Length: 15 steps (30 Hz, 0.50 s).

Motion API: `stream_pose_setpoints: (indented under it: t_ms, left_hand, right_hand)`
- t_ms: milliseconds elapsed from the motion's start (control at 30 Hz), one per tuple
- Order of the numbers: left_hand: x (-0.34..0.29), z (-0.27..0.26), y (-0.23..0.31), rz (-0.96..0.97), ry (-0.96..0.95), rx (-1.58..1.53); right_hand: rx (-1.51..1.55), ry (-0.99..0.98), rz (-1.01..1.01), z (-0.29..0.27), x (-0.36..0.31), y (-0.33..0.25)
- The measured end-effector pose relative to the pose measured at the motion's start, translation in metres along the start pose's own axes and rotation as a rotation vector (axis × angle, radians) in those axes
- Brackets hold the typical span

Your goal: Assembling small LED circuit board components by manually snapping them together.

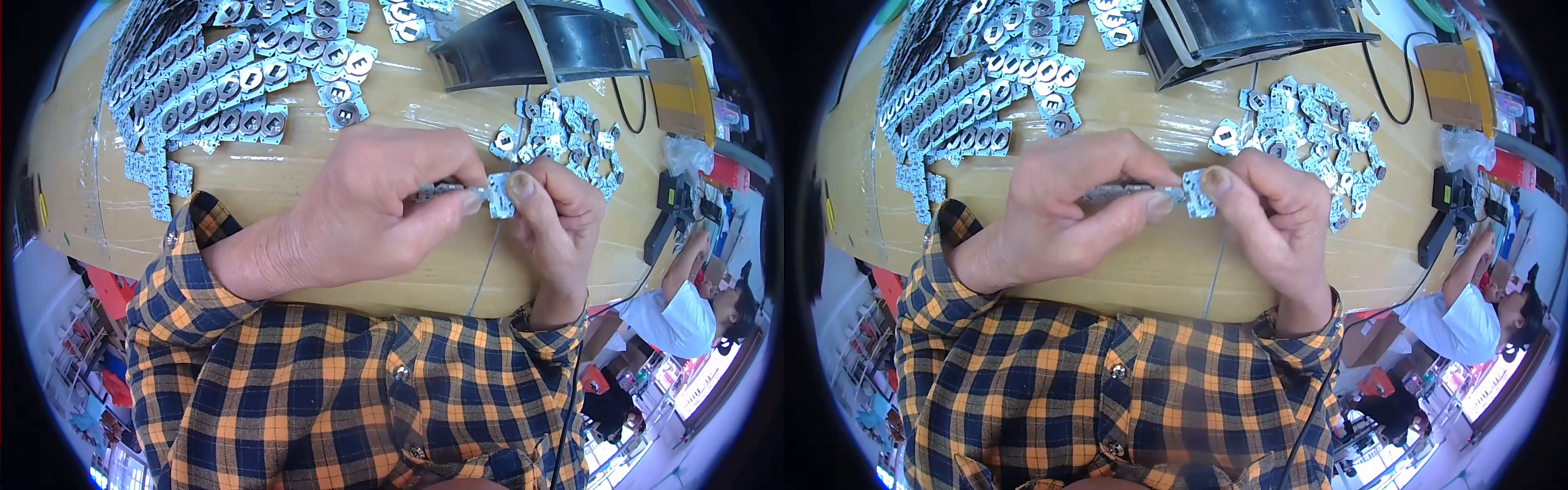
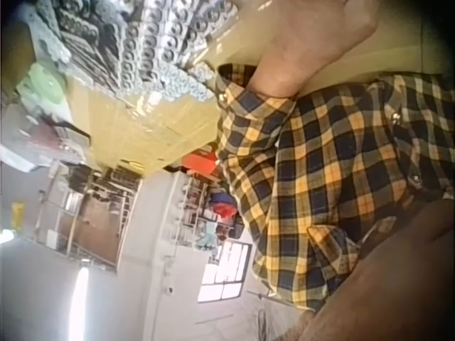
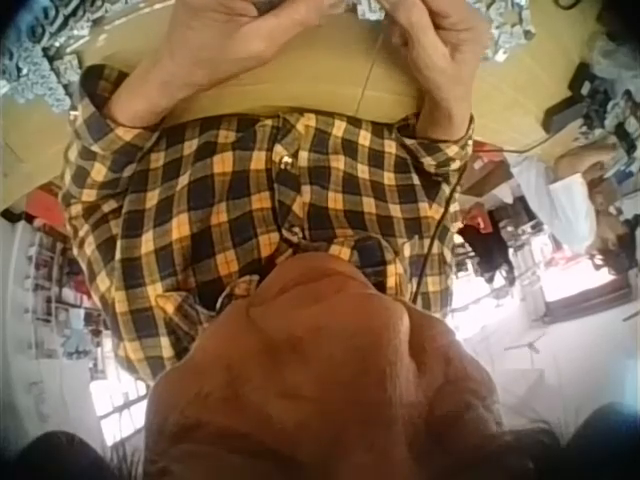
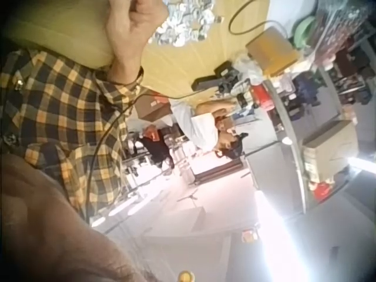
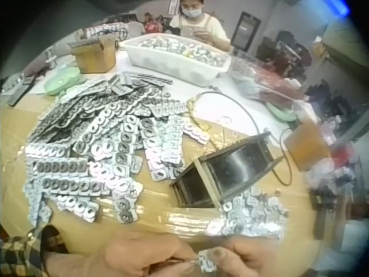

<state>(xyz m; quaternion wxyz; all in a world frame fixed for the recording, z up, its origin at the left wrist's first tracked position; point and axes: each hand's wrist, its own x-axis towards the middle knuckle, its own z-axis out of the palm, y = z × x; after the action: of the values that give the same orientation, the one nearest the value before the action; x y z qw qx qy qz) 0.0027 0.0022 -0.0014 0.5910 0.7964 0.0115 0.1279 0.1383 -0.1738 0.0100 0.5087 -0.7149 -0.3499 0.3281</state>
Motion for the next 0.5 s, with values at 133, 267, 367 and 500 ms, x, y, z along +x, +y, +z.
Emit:
stream_pose_setpoints:
  t_ms: [133,267,367,500]
  left_hand:
    - [0.0,0.006,-0.004,-0.245,0.094,-0.354]
    - [0.005,0.0,0.0,-0.375,0.054,-0.613]
    - [0.003,0.0,-0.002,-0.368,-0.001,-0.642]
    - [0.002,-0.002,0.0,-0.341,-0.11,-0.613]
  right_hand:
    - [-0.132,0.031,0.104,-0.006,0.001,-0.009]
    - [-0.23,0.11,0.048,-0.007,-0.004,-0.02]
    - [-0.158,0.016,-0.033,-0.003,-0.002,-0.015]
    - [-0.163,-0.126,-0.173,0.0,0.001,-0.011]
